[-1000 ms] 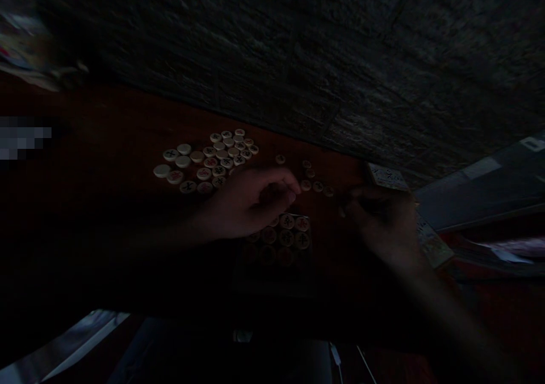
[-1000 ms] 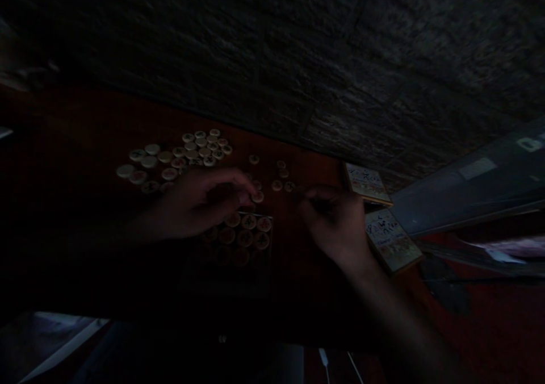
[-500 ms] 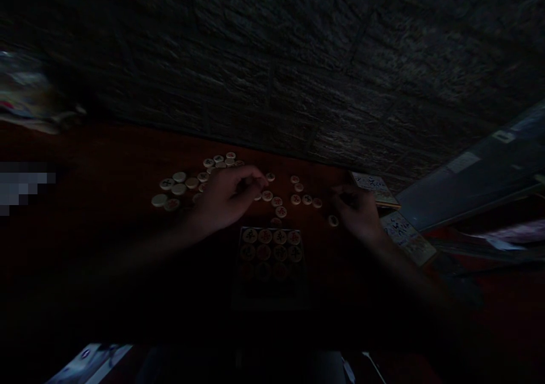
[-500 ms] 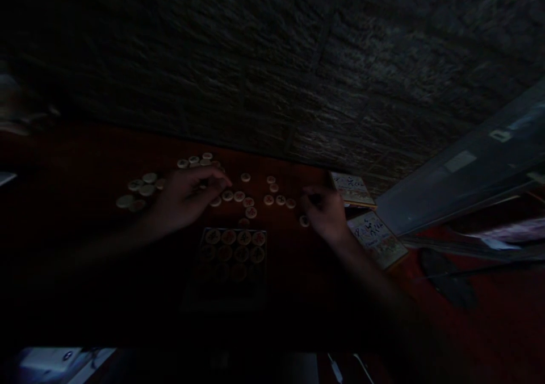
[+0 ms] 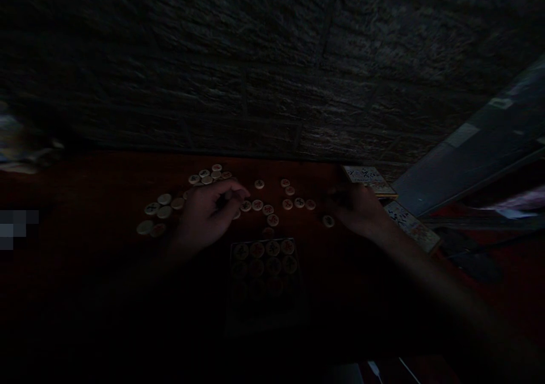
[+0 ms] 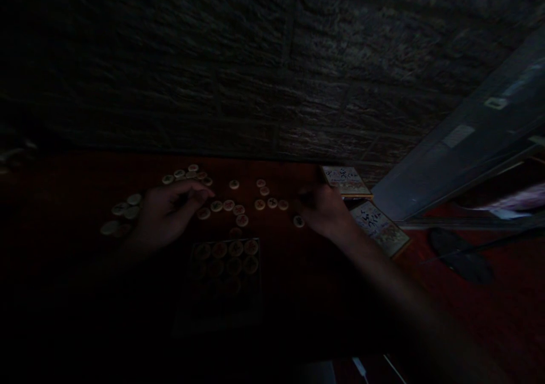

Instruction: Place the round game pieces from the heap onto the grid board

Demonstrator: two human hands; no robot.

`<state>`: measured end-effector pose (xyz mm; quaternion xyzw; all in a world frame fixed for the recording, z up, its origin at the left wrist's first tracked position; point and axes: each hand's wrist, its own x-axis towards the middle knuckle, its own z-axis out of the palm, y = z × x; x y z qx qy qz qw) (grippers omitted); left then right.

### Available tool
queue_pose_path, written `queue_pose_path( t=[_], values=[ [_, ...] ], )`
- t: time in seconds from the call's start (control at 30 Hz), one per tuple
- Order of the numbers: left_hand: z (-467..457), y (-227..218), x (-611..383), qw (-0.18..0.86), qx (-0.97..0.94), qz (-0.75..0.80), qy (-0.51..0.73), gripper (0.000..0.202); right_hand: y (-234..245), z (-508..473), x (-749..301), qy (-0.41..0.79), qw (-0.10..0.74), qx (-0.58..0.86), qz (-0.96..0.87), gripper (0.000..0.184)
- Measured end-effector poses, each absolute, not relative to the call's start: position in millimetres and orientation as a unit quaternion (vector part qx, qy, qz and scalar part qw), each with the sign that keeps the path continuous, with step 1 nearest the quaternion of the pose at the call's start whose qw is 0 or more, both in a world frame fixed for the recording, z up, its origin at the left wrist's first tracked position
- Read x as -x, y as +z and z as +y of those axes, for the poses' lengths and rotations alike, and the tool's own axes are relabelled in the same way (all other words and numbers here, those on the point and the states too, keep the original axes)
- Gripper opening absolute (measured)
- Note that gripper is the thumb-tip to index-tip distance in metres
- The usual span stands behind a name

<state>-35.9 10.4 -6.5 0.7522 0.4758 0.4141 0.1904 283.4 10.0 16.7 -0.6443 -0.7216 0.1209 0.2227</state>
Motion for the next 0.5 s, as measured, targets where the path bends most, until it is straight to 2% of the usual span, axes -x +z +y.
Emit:
queue_pose_path(
  t=[0.23, 0.5],
  values=[
    [20.7, -7.9, 39.6, 0.159, -0.731, 0.484, 0.453, 0.022, 17.2, 8.2, -278.8, 0.118, 0.213, 0.625, -0.742, 0.019],
    [32.8, -6.4, 46.0, 0.118, -0.794, 0.486, 0.347, 0.013, 4.2, 4.0, -269.4, 0.108, 0.249, 0.589, -0.761, 0.028]
  ],
)
